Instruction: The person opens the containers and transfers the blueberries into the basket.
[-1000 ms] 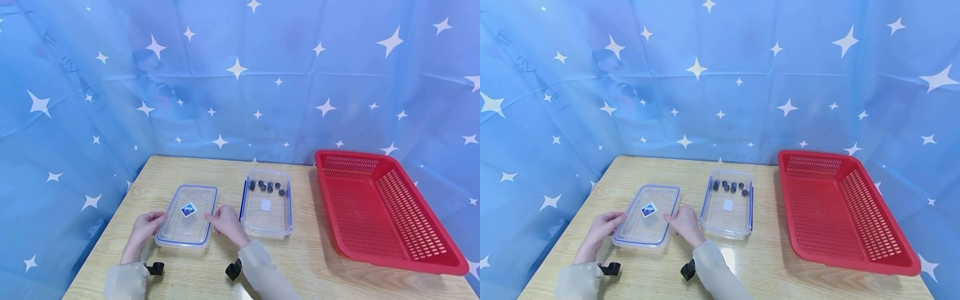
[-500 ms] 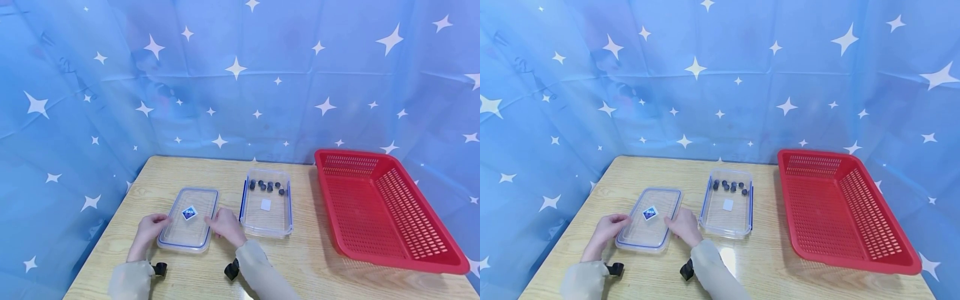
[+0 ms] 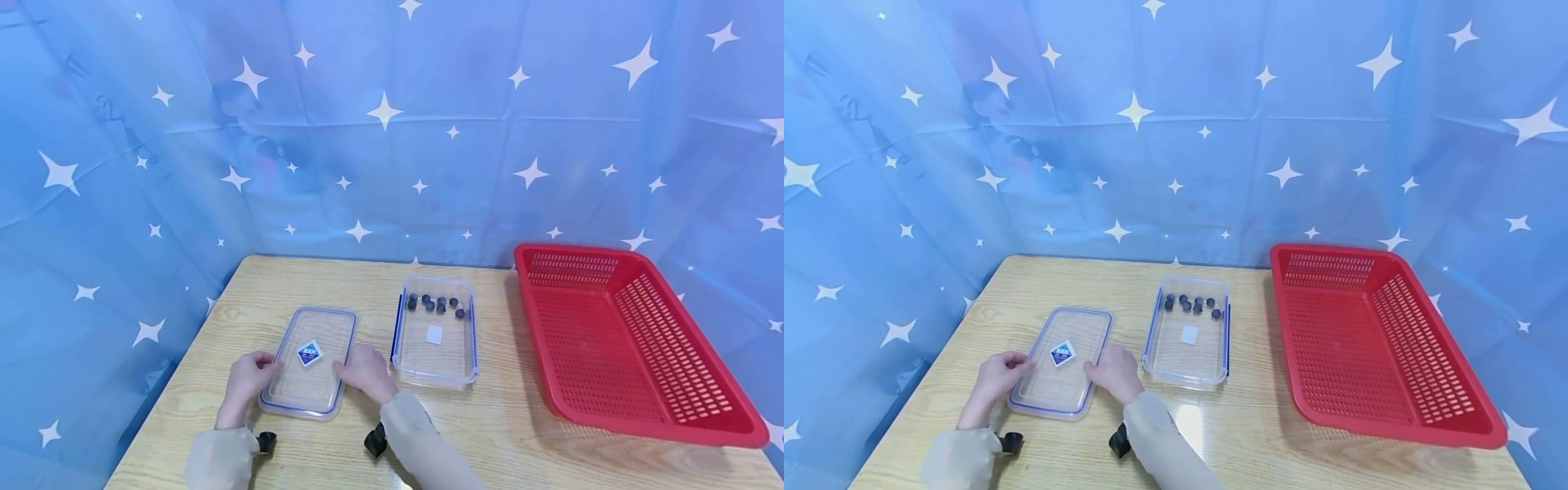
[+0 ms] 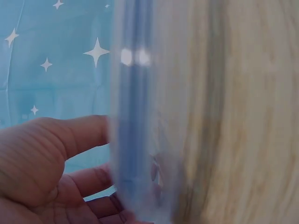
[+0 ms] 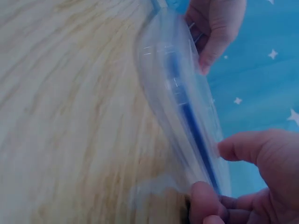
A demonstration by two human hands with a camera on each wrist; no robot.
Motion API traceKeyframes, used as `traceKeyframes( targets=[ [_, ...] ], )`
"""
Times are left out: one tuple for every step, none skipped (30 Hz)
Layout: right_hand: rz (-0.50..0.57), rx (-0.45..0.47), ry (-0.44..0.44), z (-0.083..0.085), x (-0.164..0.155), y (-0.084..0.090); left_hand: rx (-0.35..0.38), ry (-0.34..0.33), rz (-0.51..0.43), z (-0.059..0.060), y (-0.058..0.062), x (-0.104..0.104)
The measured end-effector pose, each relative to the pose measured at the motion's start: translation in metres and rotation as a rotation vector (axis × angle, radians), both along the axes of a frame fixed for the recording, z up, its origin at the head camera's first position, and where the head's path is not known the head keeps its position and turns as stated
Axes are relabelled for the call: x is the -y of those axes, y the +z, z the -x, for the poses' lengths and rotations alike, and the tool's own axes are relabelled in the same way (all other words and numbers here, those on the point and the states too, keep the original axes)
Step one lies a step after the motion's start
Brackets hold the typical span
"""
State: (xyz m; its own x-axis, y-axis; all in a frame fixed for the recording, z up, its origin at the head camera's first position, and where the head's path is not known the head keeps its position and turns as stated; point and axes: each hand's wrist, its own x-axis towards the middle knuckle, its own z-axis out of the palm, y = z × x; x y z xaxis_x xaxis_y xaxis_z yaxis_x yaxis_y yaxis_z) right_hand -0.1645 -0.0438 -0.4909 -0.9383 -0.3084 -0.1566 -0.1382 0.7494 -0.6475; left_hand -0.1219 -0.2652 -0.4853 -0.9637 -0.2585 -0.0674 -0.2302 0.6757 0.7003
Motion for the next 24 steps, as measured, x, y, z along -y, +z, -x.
traceKeyframes(
  targets=[
    [-0.023,-0.007,0.002,0.001,0.0,0.0,-0.001,-0.003,0.01,0.0,0.0,-0.001],
    [-0.042,-0.013,0.002,0.001,0.001,0.0,-0.002,-0.004,0.022,0.0,0.0,-0.001],
    [-0.06,-0.018,0.002,0.001,0.001,-0.001,-0.001,-0.003,0.035,-0.001,0.0,-0.002],
    [-0.077,-0.026,0.003,0.002,0.002,-0.001,0.001,-0.004,0.047,-0.001,0.0,-0.002],
    [-0.087,-0.03,0.003,0.002,0.002,-0.002,0.006,-0.004,0.057,-0.001,0.0,-0.003],
    [-0.093,-0.035,0.004,0.002,0.003,-0.002,0.01,-0.002,0.066,-0.001,0.0,-0.003],
    [-0.1,-0.046,0.005,0.002,0.003,-0.003,0.018,0.001,0.072,-0.002,0.0,-0.004],
    [-0.107,-0.057,0.007,0.002,0.003,-0.003,0.025,0.005,0.078,-0.002,0.0,-0.004],
    [-0.111,-0.068,0.008,0.001,0.003,-0.004,0.034,0.007,0.08,-0.002,0.001,-0.004],
    [-0.109,-0.079,0.006,0.001,0.003,-0.004,0.04,0.008,0.083,-0.002,0.001,-0.005],
    [-0.104,-0.097,0.005,0.0,0.003,-0.004,0.047,0.009,0.086,-0.002,0.001,-0.005],
    [-0.1,-0.114,0.002,-0.001,0.002,-0.004,0.053,0.012,0.088,-0.002,0.001,-0.005],
    [-0.094,-0.128,0.0,-0.002,0.002,-0.003,0.06,0.014,0.089,-0.002,0.001,-0.005],
    [-0.086,-0.147,0.0,-0.002,0.001,-0.003,0.064,0.016,0.088,-0.002,0.001,-0.005],
    [-0.069,-0.165,-0.001,-0.003,0.0,-0.002,0.063,0.018,0.087,-0.002,0.001,-0.006],
    [-0.047,-0.186,-0.002,-0.004,-0.002,0.0,0.058,0.019,0.088,-0.002,0.001,-0.006],
    [-0.023,-0.204,-0.002,-0.004,-0.003,0.001,0.052,0.022,0.085,-0.002,0.001,-0.006],
    [0.004,-0.208,-0.002,-0.005,-0.005,0.004,0.039,0.025,0.083,-0.002,0.001,-0.006],
    [0.042,-0.215,0.0,-0.005,-0.006,0.006,0.018,0.026,0.078,-0.001,0.001,-0.007],
    [0.08,-0.222,0.001,-0.006,-0.008,0.008,-0.007,0.03,0.073,-0.001,0.001,-0.007],
    [0.121,-0.219,0.002,-0.007,-0.01,0.01,-0.034,0.035,0.068,-0.001,0.001,-0.008],
    [0.16,-0.22,0.005,-0.007,-0.012,0.012,-0.059,0.042,0.059,0.0,0.002,-0.009],
    [0.198,-0.22,0.011,-0.008,-0.014,0.014,-0.09,0.051,0.051,0.001,0.002,-0.01],
    [0.232,-0.225,0.018,-0.008,-0.015,0.016,-0.119,0.059,0.042,0.003,0.003,-0.011]
  ],
)
